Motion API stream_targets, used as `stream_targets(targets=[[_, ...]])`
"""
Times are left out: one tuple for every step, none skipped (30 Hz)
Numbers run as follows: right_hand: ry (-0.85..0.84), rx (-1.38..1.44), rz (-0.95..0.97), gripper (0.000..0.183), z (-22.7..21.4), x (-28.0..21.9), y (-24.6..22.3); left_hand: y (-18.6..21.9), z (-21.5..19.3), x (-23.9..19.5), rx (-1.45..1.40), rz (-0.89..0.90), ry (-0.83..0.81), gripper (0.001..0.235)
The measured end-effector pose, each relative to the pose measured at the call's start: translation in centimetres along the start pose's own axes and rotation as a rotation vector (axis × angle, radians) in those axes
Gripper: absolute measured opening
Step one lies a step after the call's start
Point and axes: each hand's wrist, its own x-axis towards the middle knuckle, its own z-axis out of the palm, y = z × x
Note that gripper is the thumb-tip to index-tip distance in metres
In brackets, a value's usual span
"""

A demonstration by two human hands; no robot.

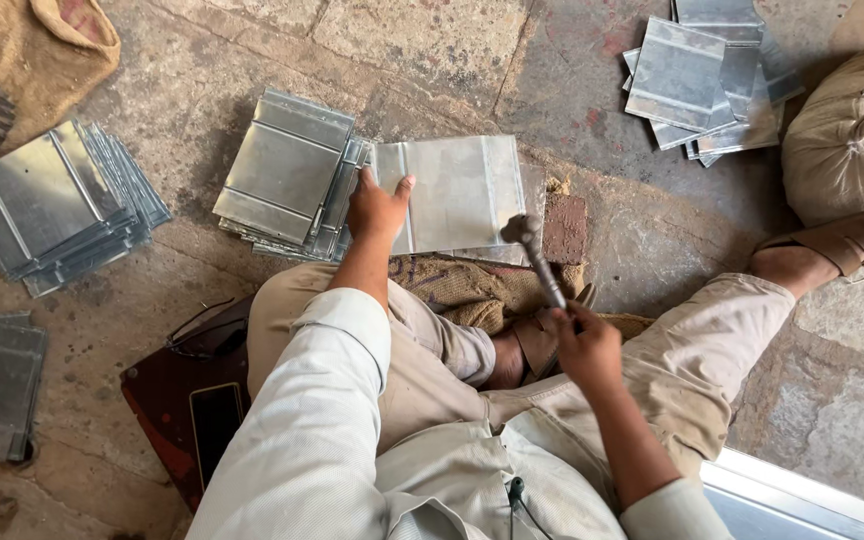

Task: The person uses a hammer to bend metal plates on the floor, handling the sheets individually.

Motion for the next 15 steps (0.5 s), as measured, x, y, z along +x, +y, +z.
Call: stream_targets(targets=[[0.039, 0.066, -0.062, 0.035, -0.5, 0.3, -0.1, 0.0, 0.0, 0.0, 0.016, 0.026, -0.014, 0.085], [0.081, 0.131, -0.122, 0.034, -1.4, 0.8, -0.3, 0.1, 0.1, 0.2, 0.031, 0.055, -0.031, 0.086], [0.123, 0.195, -0.183, 0.033, -2.4, 1.4, -0.6, 0.2, 0.3, 0.4, 0.047, 0.084, -0.047, 0.087], [0.208, 0.248, -0.315, 0.035, -3.7, 1.7, -0.8, 0.0, 0.7, 0.3, 0.056, 0.117, -0.050, 0.087], [0.290, 0.301, -0.448, 0.037, -4.9, 2.0, -1.1, -0.3, 1.1, 0.3, 0.064, 0.151, -0.053, 0.086], [0.299, 0.491, -0.527, 0.035, -5.8, 2.3, -1.6, -0.6, 1.5, 0.3, 0.075, 0.187, -0.057, 0.085], [0.307, 0.683, -0.604, 0.033, -6.8, 2.7, -2.0, -1.0, 1.9, 0.1, 0.081, 0.197, -0.062, 0.086], [0.308, 0.741, -0.587, 0.036, -7.3, 2.9, -2.4, -1.1, 2.1, 0.4, 0.088, 0.213, -0.060, 0.087], [0.309, 0.800, -0.570, 0.039, -7.5, 3.4, -2.8, -1.2, 2.2, 0.5, 0.094, 0.229, -0.058, 0.087], [0.308, 0.858, -0.555, 0.043, -7.4, 3.9, -3.1, -1.2, 2.4, 0.6, 0.100, 0.251, -0.040, 0.088], [0.307, 0.942, -0.583, 0.041, -6.8, 4.4, -3.3, -1.3, 2.4, 0.7, 0.106, 0.273, -0.022, 0.089], [0.304, 1.026, -0.613, 0.038, -5.5, 5.2, -3.6, -1.3, 2.4, 0.8, 0.110, 0.293, -0.002, 0.090], [0.301, 1.110, -0.643, 0.036, -4.1, 5.9, -3.7, -1.4, 2.4, 0.9, 0.106, 0.262, -0.031, 0.089], [0.424, 0.695, -0.615, 0.029, -2.6, 6.1, -3.5, -1.5, 2.4, 0.8, 0.103, 0.228, -0.062, 0.088], [0.527, 0.278, -0.569, 0.026, -1.2, 6.4, -3.2, -1.5, 2.5, 0.6, 0.100, 0.194, -0.093, 0.087]])
